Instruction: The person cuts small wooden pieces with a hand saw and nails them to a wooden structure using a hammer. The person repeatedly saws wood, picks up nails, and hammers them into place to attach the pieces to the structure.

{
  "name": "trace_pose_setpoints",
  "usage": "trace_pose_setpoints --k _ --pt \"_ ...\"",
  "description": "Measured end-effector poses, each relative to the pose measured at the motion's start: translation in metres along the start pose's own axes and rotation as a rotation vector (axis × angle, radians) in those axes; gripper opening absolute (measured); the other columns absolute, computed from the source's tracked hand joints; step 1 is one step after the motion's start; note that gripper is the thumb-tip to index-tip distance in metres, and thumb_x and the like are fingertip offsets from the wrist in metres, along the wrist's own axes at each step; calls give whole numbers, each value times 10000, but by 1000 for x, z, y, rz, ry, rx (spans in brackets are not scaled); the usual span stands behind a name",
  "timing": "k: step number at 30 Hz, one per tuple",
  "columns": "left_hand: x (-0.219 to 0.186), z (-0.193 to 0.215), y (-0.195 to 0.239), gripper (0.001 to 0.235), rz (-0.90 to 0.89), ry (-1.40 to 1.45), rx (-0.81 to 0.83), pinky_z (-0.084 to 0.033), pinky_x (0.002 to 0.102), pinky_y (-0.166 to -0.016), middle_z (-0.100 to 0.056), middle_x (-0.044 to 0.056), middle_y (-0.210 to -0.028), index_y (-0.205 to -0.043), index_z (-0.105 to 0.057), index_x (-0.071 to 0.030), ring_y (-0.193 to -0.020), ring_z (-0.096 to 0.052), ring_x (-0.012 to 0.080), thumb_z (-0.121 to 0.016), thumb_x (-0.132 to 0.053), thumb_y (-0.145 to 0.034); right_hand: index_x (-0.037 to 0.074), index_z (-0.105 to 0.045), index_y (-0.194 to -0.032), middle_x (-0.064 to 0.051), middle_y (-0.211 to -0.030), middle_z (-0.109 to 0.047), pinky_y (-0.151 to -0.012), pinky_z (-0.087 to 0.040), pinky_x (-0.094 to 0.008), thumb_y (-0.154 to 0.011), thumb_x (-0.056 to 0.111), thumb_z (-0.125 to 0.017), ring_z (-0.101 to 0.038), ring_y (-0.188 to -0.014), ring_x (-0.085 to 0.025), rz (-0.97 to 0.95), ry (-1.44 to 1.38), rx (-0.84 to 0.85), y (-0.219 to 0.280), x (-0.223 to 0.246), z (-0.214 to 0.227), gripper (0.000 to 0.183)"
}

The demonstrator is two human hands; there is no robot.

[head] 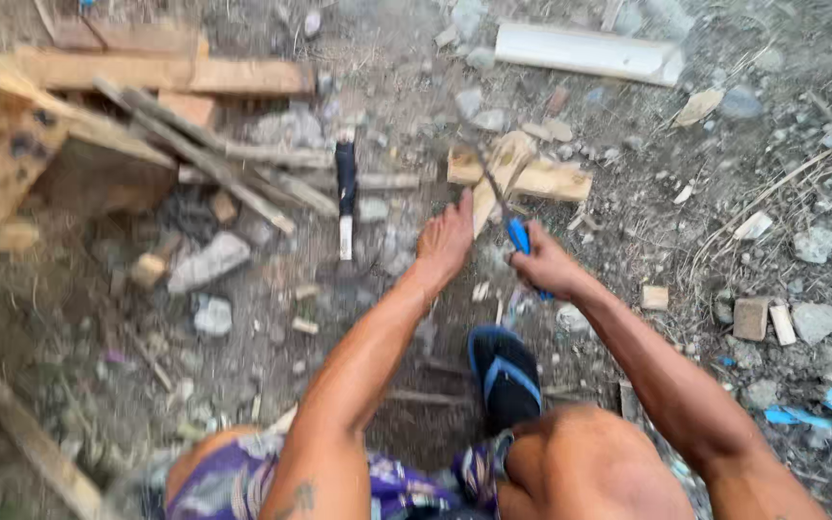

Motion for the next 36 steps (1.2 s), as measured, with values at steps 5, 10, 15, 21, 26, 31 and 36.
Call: trace_pose_setpoints --k 5,10,15,21,26,31,36 --pt "11 -19 19 785 -125 -216 -41 -578 527 -747 -607 251 -1044 -1499 -239 -52 -904 -674 416 -562 -42 -784 37 -451 -1257 -42 -798 -543 -539 -486 -361 -937 92 -607 -548 -609 -155 218 -616 138 37 39 6 360" --pt "4 -35 22 460 172 221 -74 -566 563 -836 -549 321 -1184 -1434 -334 -6 -986 -651 499 -515 -79 -1017 24 -509 -1385 -47 -913 -557 -673 -530 -357 -1048 107 -606 -624 -757 -161 451 -459 28 81 61 22 361" --pt "-11 -26 -13 527 295 435 61 -534 589 -879 -583 374 -1154 -1279 -377 56 -996 -639 562 -654 -69 -849 29 -424 -1404 -105 -834 -613 -636 -519 -445 -1047 148 -617 -629 -698 -242 557 386 -599 75 105 42 422" --pt "-8 -33 -1 537 313 529 135 -566 540 -902 -675 357 -1058 -1305 -359 89 -972 -710 504 -604 5 -835 42 -302 -1432 -166 -943 -633 -650 -535 -449 -1113 138 -568 -635 -687 -324 914 174 -637 90 86 44 426" --pt "-9 -31 10 544 290 539 48 -539 577 -883 -664 379 -1073 -1365 -350 84 -1004 -661 545 -577 -33 -885 40 -406 -1316 -322 -1015 -668 -750 -532 -592 -1024 144 -612 -658 -848 -532 400 612 -523 -16 -6 13 372" --pt "-6 -42 15 326 336 320 67 -568 552 -870 -673 337 -1102 -1211 -504 42 -1030 -685 497 -558 -34 -898 -16 -422 -1271 -313 -832 -669 -670 -511 -603 -935 146 -643 -653 -756 -515 285 538 -403 -57 -91 -3 433" --pt "-18 -21 -45 265 301 91 -80 -604 519 -827 -670 306 -1127 -1189 -537 24 -1029 -701 459 -476 -144 -993 -41 -509 -1151 -237 -784 -594 -554 -461 -538 -1050 100 -569 -558 -596 -337 140 -256 -34 -82 -73 23 184"
Point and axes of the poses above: each hand's wrist, its own y-axis away from the middle knuckle, its own z-axis out of the back of the hand, x = y × z, the point moved 6 cm from there along -y, towards the middle knuckle
